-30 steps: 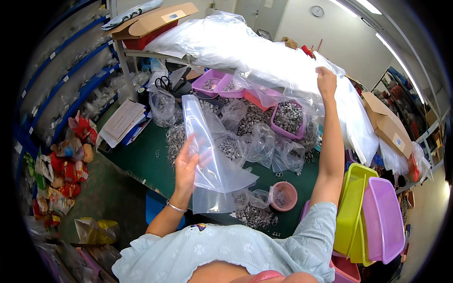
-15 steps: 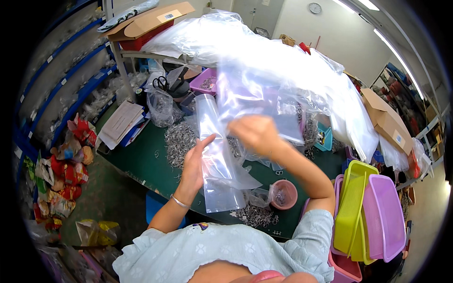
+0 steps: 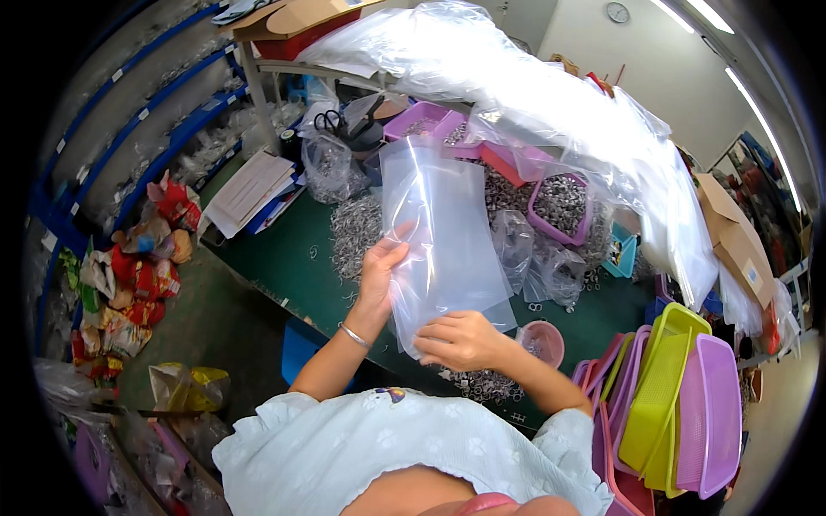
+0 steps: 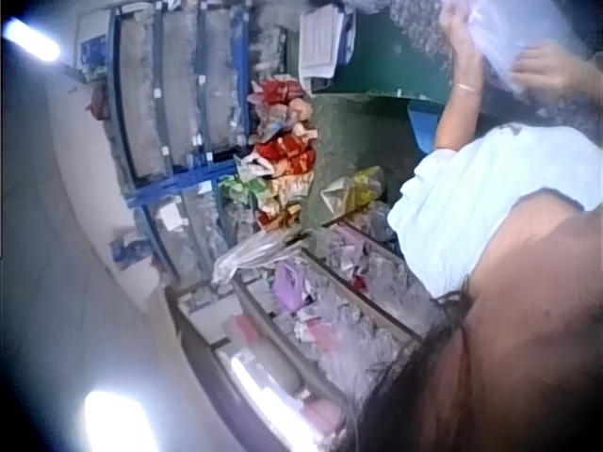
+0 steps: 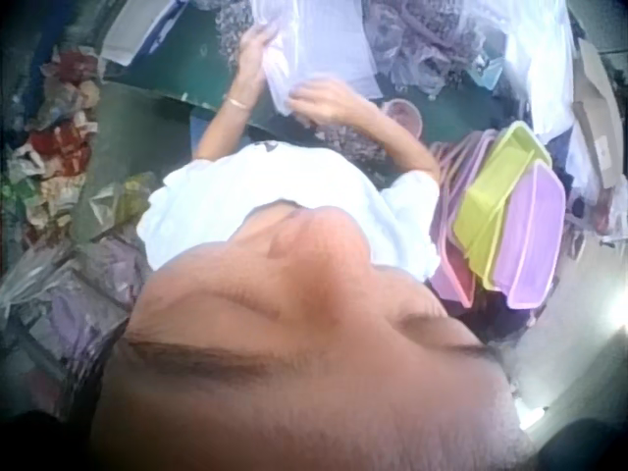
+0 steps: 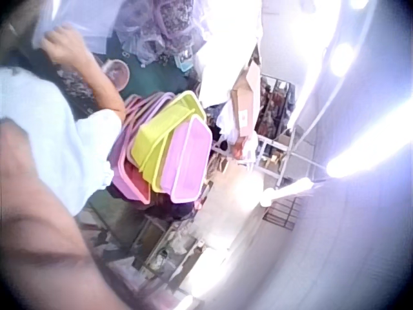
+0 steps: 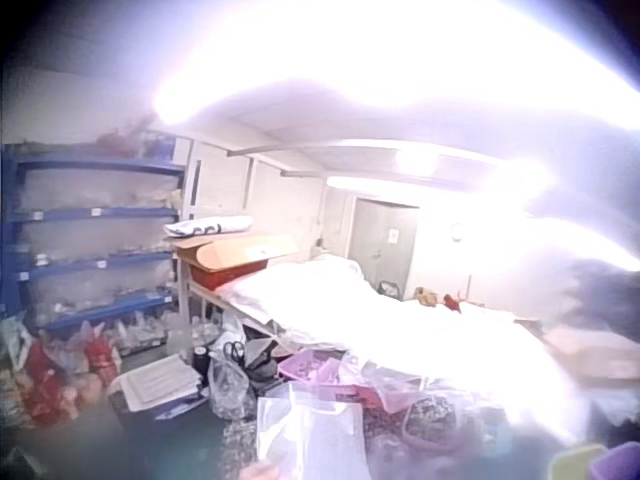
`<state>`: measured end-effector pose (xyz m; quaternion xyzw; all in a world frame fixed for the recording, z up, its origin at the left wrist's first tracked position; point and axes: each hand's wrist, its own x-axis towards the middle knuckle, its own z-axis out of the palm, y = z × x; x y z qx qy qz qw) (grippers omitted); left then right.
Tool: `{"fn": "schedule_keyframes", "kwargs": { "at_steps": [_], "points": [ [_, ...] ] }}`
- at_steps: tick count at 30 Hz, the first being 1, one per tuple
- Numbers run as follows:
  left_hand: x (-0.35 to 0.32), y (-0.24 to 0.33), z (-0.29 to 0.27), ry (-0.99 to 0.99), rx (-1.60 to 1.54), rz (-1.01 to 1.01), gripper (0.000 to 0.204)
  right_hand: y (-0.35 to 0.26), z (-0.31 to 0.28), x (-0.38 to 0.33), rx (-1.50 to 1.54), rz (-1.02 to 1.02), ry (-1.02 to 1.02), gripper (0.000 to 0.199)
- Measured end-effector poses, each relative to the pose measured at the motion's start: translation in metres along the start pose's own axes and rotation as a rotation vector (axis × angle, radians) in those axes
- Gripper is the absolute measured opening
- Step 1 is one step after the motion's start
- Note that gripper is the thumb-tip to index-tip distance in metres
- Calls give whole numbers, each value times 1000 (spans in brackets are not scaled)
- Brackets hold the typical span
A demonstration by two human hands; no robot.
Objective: The person takes a clear plastic bag, spreads it open, and begins filling it by hand with metal rings from a large pile on a wooden table. The person picks up small clusters of the rings and drops them into the bag.
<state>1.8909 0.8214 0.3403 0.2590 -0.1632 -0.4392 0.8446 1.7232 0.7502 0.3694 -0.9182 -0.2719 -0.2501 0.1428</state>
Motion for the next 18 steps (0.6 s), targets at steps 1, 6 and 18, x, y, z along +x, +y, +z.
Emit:
{"fn": "schedule_keyframes", "kwargs": {
  "at_steps": [1,6,18],
  "points": [
    [-3,2,-3,-11,11,-3,35,0,0,-4,33,85,81,33],
    [-21,11,-21,-29,104,-73,34,6,25,-35,150,901,818,63],
    [-34,-10,-56,-355,278,-304,39,-33,85,-116,1308,1085,1155,35]
  ]
}}
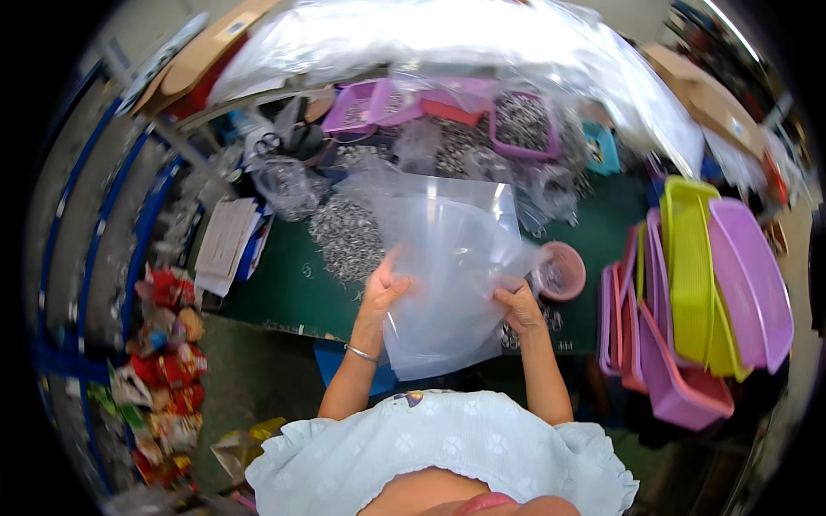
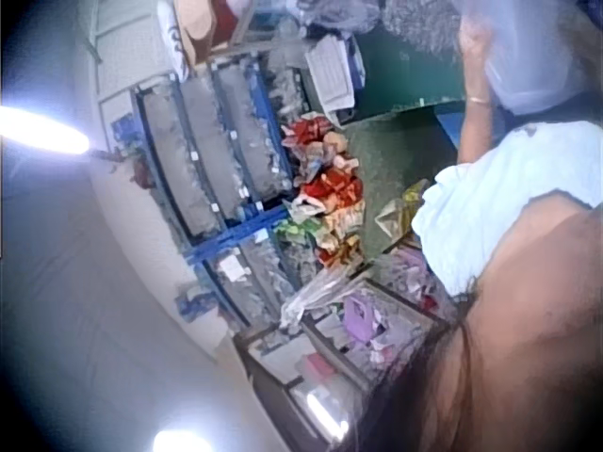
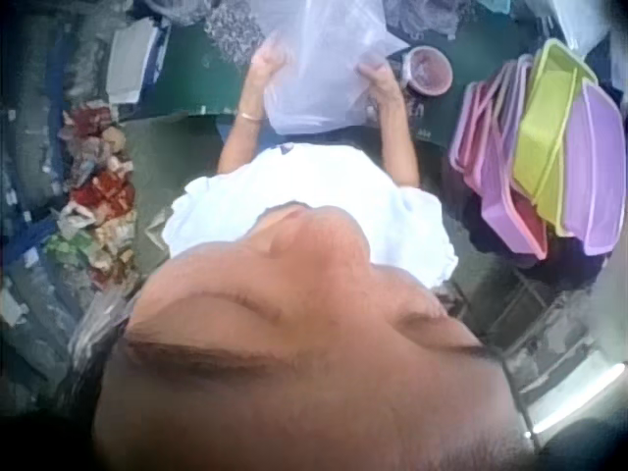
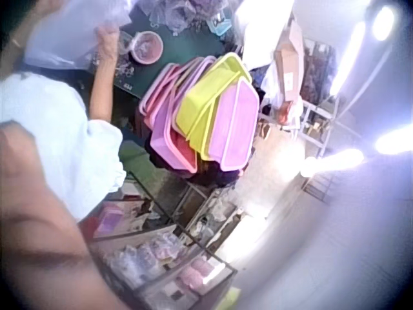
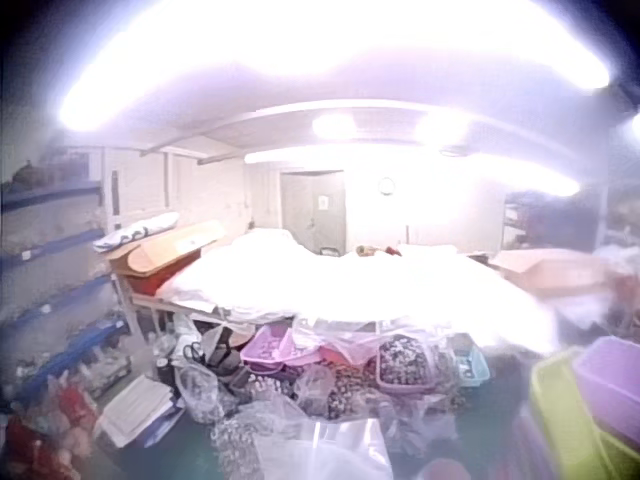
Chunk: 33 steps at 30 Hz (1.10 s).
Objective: The person takes a clear plastic bag, spreads it open, and begins filling it by hand with metal rings from a large pile on a wooden table. The person picks up small clusters of the rings and drops them into the bag.
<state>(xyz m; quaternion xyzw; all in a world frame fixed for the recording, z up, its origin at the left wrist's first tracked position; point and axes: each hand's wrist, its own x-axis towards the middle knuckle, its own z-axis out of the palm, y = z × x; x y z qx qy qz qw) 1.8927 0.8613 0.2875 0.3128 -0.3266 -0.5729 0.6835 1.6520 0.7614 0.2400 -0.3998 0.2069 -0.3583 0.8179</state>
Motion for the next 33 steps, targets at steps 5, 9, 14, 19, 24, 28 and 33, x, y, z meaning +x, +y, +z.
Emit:
{"fn": "schedule_keyframes", "kwargs": {
  "at_steps": [5,9,14,19,24,28,33],
  "points": [
    [-10,-35,-8,-108,105,-195,33,-17,-4,-82,-354,-130,229,10],
    [-36,-73,20,-306,-35,-366,33,-16,-9,-149,-517,-213,230,11],
    [-66,-106,136,-818,-447,-764,32,37,-54,-241,-226,-246,190,45],
    [-99,-164,248,-1410,-233,-1061,31,20,-42,-366,134,-346,391,38],
    [-141,-228,331,-1319,-81,-828,25,26,-60,-526,-112,-791,1089,21],
    [-186,-286,389,-1192,-47,-888,23,19,-37,-614,-347,-849,1539,42],
    [-226,-363,455,-1353,-113,-1183,42,0,-36,-660,-472,-1026,1910,69]
  ]
}}
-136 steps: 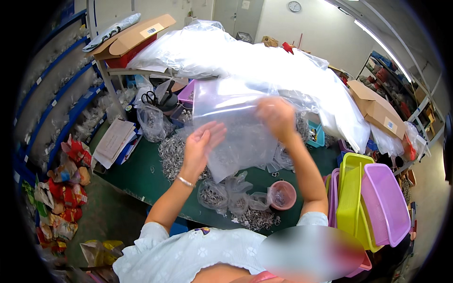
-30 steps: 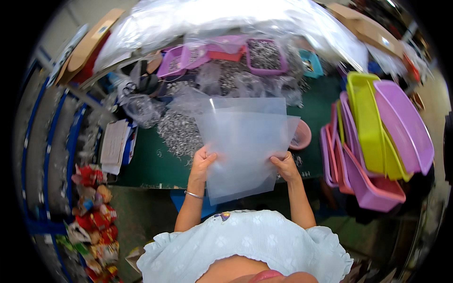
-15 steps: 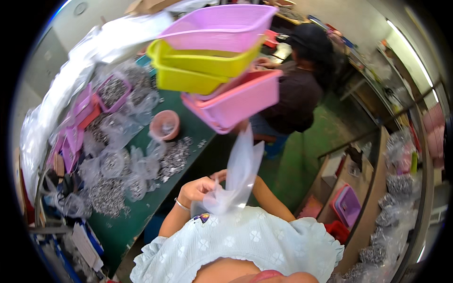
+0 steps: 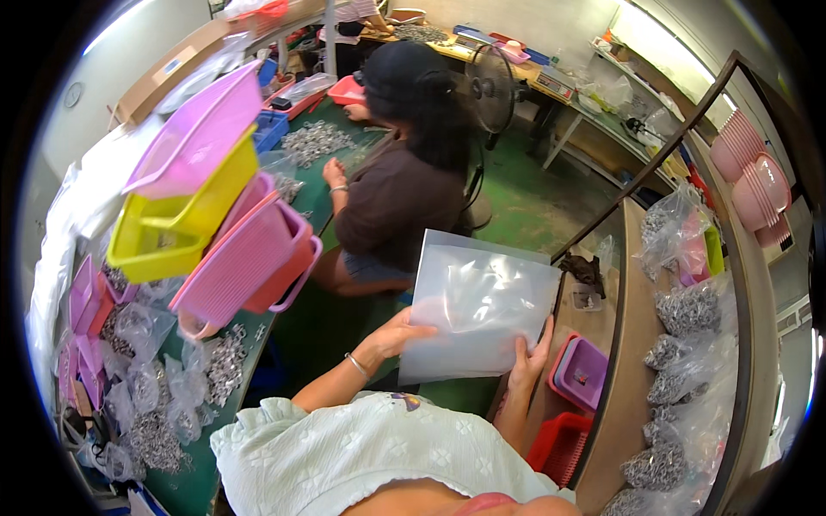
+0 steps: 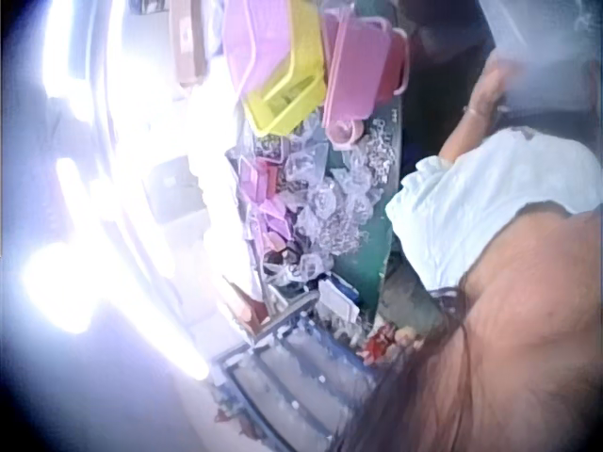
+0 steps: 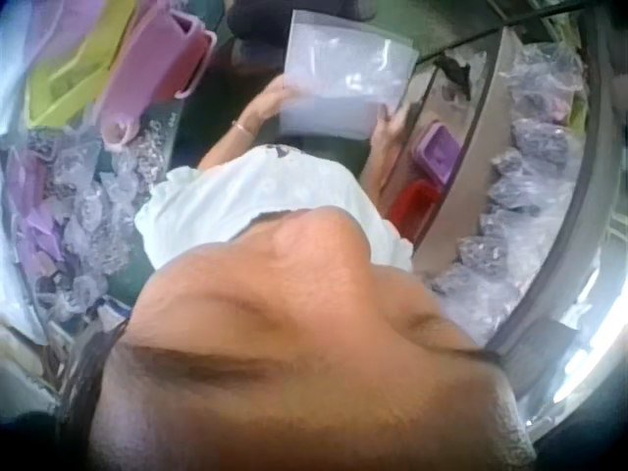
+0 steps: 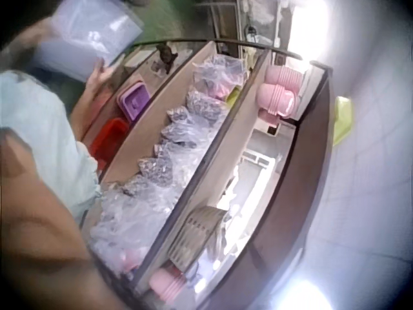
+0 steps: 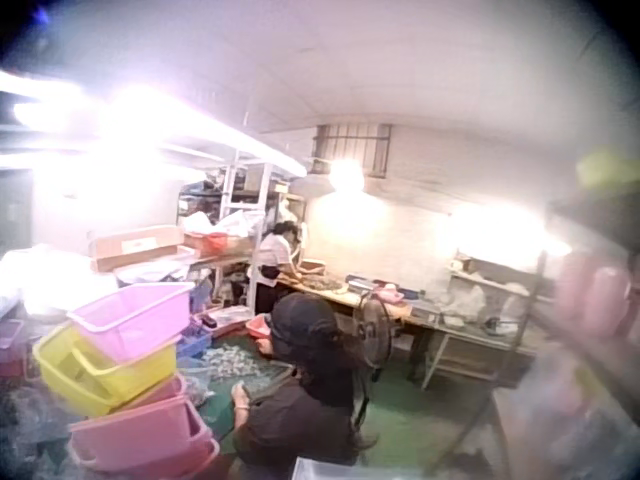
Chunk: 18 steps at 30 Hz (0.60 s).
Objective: The person takes a clear plastic bag, spreads it open, and begins filling it by hand with metal rings from a large pile on a wooden table. The person picks up small clusters of the rings and drops them into the bag.
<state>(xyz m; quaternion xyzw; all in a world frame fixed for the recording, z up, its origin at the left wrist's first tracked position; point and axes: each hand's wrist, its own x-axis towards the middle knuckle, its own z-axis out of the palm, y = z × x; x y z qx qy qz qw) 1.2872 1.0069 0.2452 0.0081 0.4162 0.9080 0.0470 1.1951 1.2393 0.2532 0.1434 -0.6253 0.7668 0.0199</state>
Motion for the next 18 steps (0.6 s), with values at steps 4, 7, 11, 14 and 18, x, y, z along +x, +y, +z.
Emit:
{"fn": "schedule_keyframes", "kwargs": {
  "at_steps": [4,7,11,14,18],
  "points": [
    [86,2,5,-17,-25,-83,49,32,-37,59,-50,-16,46,74],
    [156,12,-2,-120,119,-33,46,42,-64,125,228,251,-162,66],
    [256,21,-13,-151,138,22,37,68,-92,232,-140,338,-416,39],
    [318,40,-13,-115,191,17,35,83,-99,307,-372,265,-363,29],
    [401,49,-20,-39,235,139,33,85,-83,385,-179,165,-222,16]
  ]
}}
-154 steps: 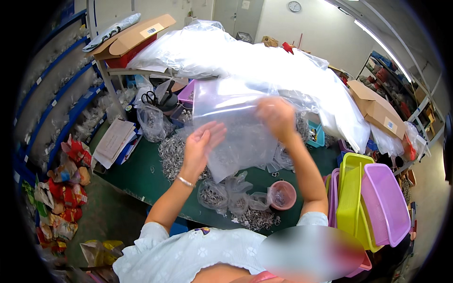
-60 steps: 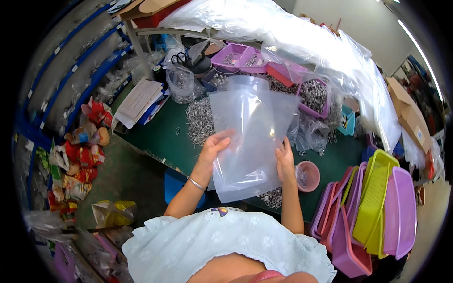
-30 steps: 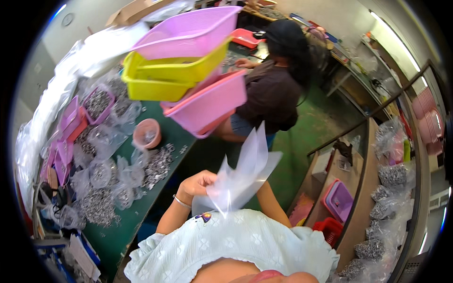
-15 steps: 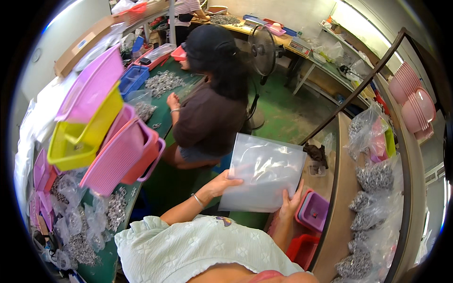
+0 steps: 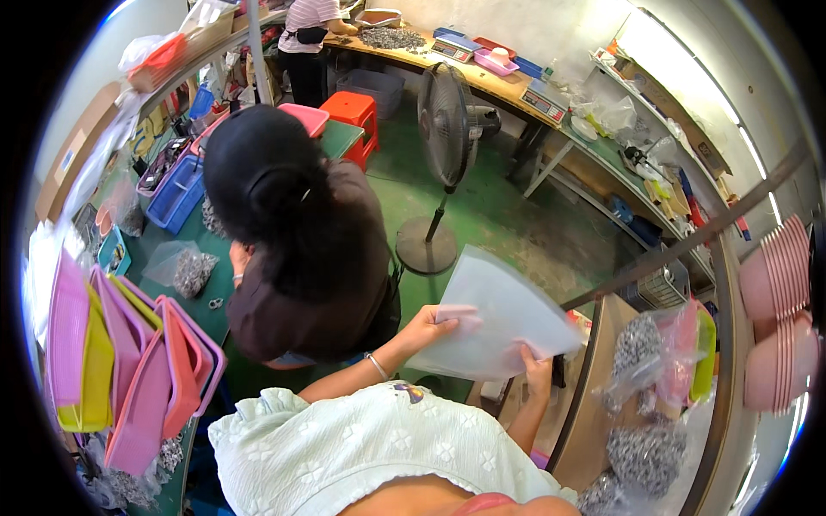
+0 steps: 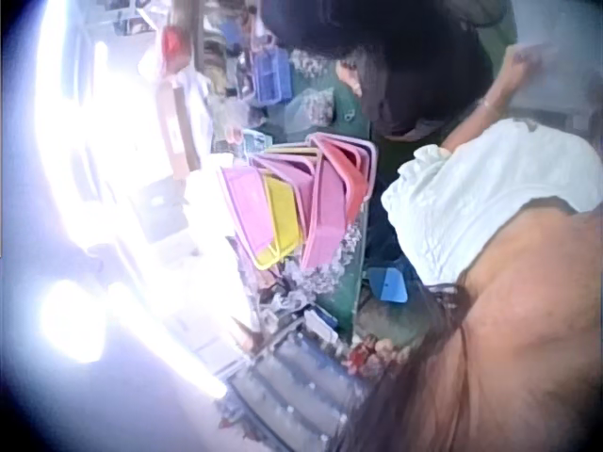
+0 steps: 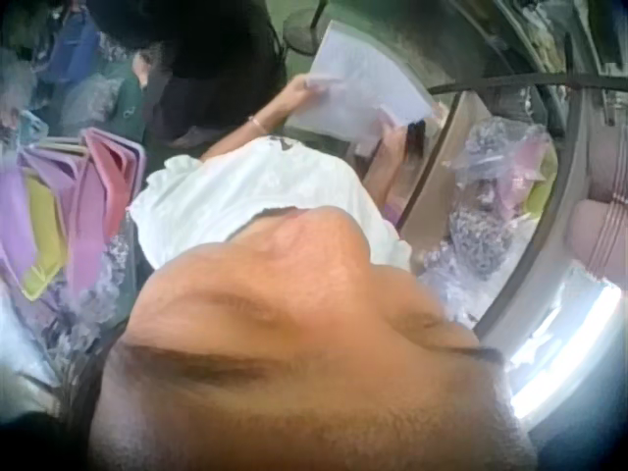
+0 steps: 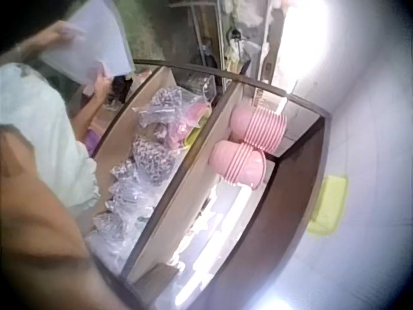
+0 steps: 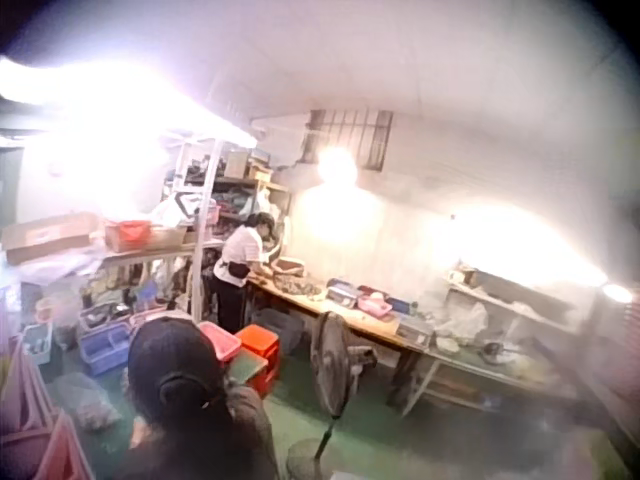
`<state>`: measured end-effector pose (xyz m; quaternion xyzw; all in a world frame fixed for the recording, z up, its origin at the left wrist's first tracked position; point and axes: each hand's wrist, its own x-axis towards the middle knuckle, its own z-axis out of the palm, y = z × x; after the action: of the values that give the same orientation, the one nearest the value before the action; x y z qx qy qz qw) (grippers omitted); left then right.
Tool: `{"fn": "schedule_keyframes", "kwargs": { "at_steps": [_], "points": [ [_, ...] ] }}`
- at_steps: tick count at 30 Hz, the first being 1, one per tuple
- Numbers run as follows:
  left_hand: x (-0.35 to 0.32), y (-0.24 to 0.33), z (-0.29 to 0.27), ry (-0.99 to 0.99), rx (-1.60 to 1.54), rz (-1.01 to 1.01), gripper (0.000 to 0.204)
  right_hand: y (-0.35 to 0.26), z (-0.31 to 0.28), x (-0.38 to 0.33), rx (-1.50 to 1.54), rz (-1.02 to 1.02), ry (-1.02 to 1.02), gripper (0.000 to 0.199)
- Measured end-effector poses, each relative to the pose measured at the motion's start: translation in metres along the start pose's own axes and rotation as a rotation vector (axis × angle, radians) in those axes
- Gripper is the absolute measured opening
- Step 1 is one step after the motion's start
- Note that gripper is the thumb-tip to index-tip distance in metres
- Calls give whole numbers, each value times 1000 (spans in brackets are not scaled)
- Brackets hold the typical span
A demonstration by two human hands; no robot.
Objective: The person takes a clear plastic bag, spreads it open, and begins filling it by hand with metal rings from a large pile on a wooden table. The person picks up small clusters of the rings and drops them into the bag.
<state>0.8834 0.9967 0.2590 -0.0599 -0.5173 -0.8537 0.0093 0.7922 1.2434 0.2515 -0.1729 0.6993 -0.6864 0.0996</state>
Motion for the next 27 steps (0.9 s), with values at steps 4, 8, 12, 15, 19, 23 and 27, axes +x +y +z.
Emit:
{"fn": "schedule_keyframes", "kwargs": {
  "at_steps": [4,8,12,15,19,23,27],
  "points": [
    [78,-10,-16,122,-67,7,29,16,-25,84,-19,45,-55,15],
    [180,-31,-45,225,59,41,24,33,-52,184,-58,61,-14,20],
    [300,-40,-54,232,112,48,19,50,-82,268,-197,19,60,23],
    [390,-59,-57,202,168,15,18,58,-98,307,-122,44,217,24],
    [489,-82,-56,58,385,-93,25,71,-114,341,-271,10,709,26],
    [581,-98,-62,-386,318,-208,28,64,-134,387,-405,25,1026,33],
    [665,-122,-77,-560,276,-353,28,82,-163,453,-523,173,1159,39]
  ]
}}
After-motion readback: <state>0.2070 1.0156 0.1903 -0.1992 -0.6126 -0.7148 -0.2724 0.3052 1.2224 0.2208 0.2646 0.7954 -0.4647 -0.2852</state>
